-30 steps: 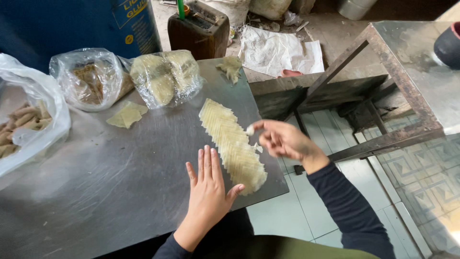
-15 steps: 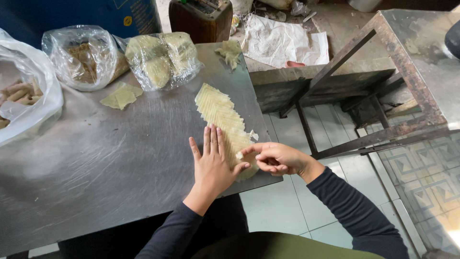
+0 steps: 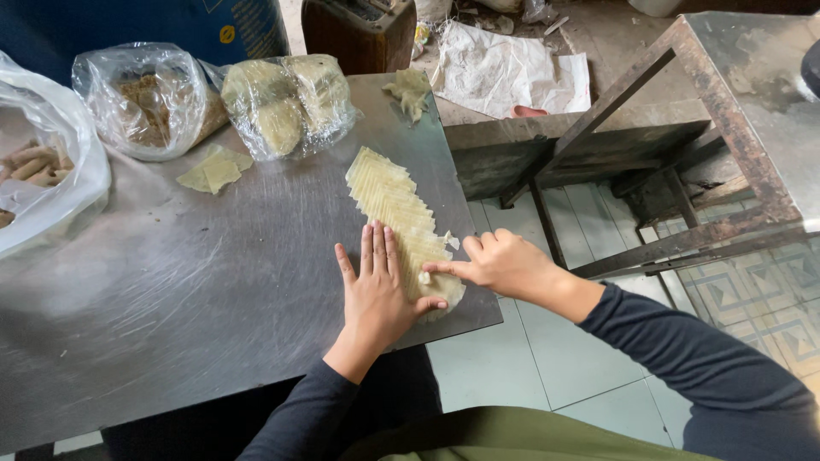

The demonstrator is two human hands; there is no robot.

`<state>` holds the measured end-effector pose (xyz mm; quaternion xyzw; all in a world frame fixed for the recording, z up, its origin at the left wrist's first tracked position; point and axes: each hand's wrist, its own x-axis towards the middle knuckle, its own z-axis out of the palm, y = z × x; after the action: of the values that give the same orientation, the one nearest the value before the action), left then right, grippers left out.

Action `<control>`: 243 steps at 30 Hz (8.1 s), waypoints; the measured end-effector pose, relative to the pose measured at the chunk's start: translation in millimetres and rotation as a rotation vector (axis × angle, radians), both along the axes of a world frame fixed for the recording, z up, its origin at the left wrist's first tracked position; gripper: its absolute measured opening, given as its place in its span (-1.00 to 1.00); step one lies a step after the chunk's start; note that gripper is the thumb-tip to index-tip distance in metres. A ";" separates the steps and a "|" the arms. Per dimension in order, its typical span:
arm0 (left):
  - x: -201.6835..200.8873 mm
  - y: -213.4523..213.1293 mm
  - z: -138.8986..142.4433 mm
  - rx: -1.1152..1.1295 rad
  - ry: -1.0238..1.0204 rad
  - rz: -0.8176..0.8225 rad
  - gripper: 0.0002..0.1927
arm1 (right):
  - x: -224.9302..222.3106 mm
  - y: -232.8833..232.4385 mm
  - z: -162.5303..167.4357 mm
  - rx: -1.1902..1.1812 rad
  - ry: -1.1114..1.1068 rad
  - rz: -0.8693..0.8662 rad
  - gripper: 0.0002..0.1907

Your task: The person folds thin square pastry wrappers into triangular shapes and arranges the folded pieces in a row on a metal table. They pinch a portion of brown filling from a plastic bag onto a wrapper before folding it, and a bag of already folded pastries sits beside the work area.

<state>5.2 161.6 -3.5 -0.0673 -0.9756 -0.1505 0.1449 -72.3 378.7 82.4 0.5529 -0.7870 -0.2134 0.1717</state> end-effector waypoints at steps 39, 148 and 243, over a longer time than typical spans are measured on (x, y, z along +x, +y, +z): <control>-14.6 -8.7 7.2 0.024 -0.035 0.015 0.52 | -74.1 -41.0 -13.5 -0.460 -0.725 -0.206 -0.11; -72.7 -52.9 -0.1 -0.086 -0.068 -0.021 0.10 | -158.3 -78.8 -36.0 -0.154 -0.131 0.157 -0.24; -89.6 -61.4 -3.9 -0.084 -0.040 0.024 0.06 | -187.3 -99.0 -34.2 -0.224 0.045 0.185 -0.26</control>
<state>-84.4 100.2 -7.4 -0.0587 -0.9845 -0.1092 0.1240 -259.6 279.6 48.2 0.5954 -0.7475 -0.1198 0.2689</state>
